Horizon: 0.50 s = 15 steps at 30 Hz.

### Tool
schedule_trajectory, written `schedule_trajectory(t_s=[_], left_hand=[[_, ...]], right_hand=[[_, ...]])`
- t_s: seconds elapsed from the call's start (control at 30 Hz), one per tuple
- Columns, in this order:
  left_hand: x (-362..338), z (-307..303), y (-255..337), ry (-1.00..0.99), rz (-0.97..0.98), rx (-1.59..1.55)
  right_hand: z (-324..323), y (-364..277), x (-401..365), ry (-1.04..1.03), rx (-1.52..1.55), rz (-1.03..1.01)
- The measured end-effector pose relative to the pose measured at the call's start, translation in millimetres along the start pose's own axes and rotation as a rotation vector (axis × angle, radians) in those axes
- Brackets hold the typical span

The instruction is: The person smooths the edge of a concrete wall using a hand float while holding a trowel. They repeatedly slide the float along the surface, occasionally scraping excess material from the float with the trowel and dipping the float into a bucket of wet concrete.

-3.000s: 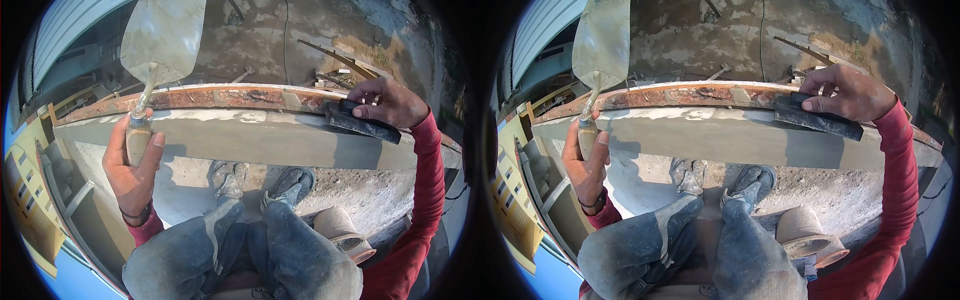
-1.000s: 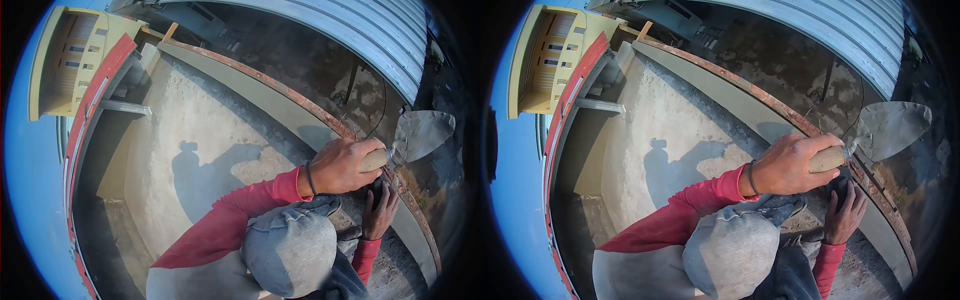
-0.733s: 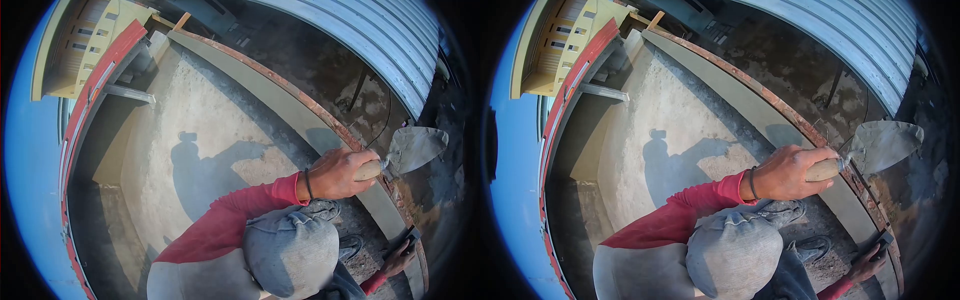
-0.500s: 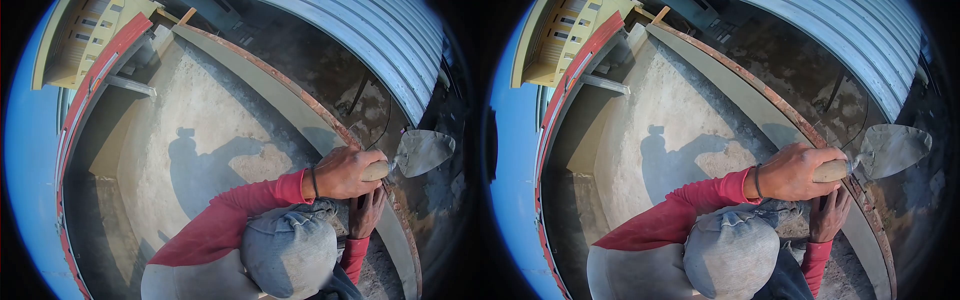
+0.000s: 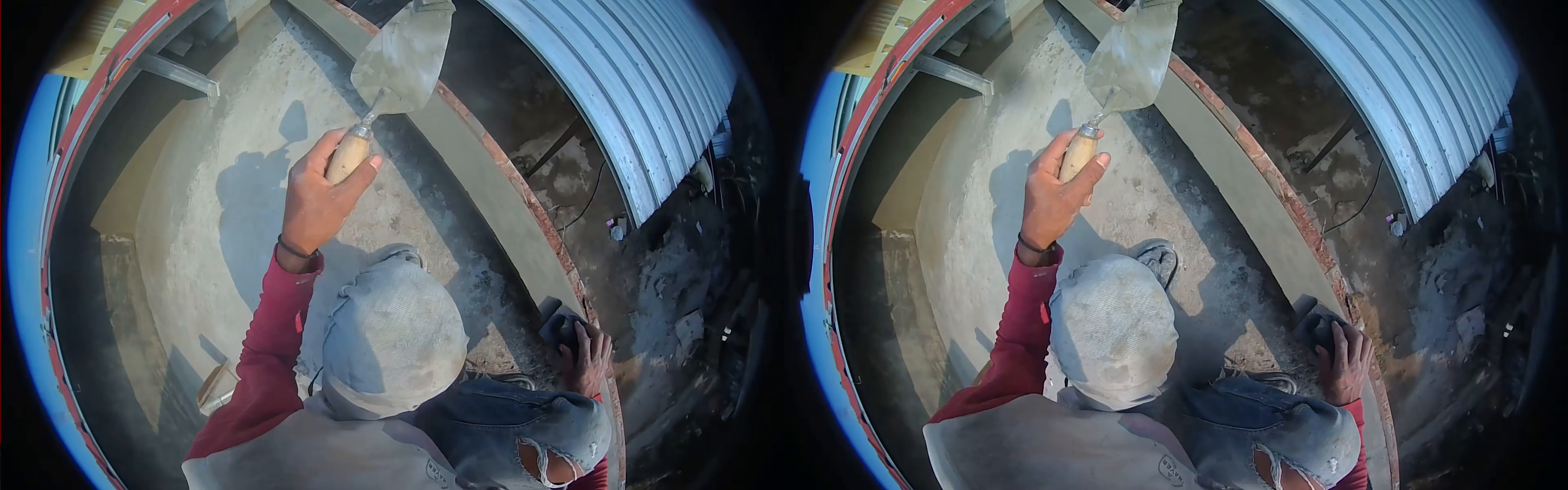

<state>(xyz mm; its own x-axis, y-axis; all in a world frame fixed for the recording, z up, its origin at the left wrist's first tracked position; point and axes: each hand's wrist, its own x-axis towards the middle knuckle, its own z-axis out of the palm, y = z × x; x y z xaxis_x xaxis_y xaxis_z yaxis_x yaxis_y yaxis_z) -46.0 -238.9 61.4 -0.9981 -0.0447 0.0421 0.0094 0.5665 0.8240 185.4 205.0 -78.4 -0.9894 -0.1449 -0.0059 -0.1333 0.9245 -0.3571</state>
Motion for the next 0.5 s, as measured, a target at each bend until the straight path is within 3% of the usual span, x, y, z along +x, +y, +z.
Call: schedule_trajectory(t_s=[0.03, 0.1, 0.2, 0.33, 0.4, 0.5], left_hand=[[-4, -10, -13, 0.080, -0.089, -0.040], [-5, -26, -43, 0.144, -0.134, -0.088], [-6, -45, -97, 0.215, -0.191, -0.137], [-13, -58, -159, 0.303, -0.212, -0.103], [-17, -68, -170, 0.283, -0.439, -0.149], [-20, -75, -191, 0.295, -0.509, -0.186]], right_hand=[[3, -10, 29, -0.006, -0.023, -0.015], [16, -32, 100, 0.011, -0.027, -0.258], [36, -76, 211, 0.014, -0.023, -0.377], [66, -144, 360, 0.058, -0.032, -0.450], [90, -179, 441, 0.119, -0.012, -0.515], [126, -245, 562, 0.237, 0.001, -0.546]])
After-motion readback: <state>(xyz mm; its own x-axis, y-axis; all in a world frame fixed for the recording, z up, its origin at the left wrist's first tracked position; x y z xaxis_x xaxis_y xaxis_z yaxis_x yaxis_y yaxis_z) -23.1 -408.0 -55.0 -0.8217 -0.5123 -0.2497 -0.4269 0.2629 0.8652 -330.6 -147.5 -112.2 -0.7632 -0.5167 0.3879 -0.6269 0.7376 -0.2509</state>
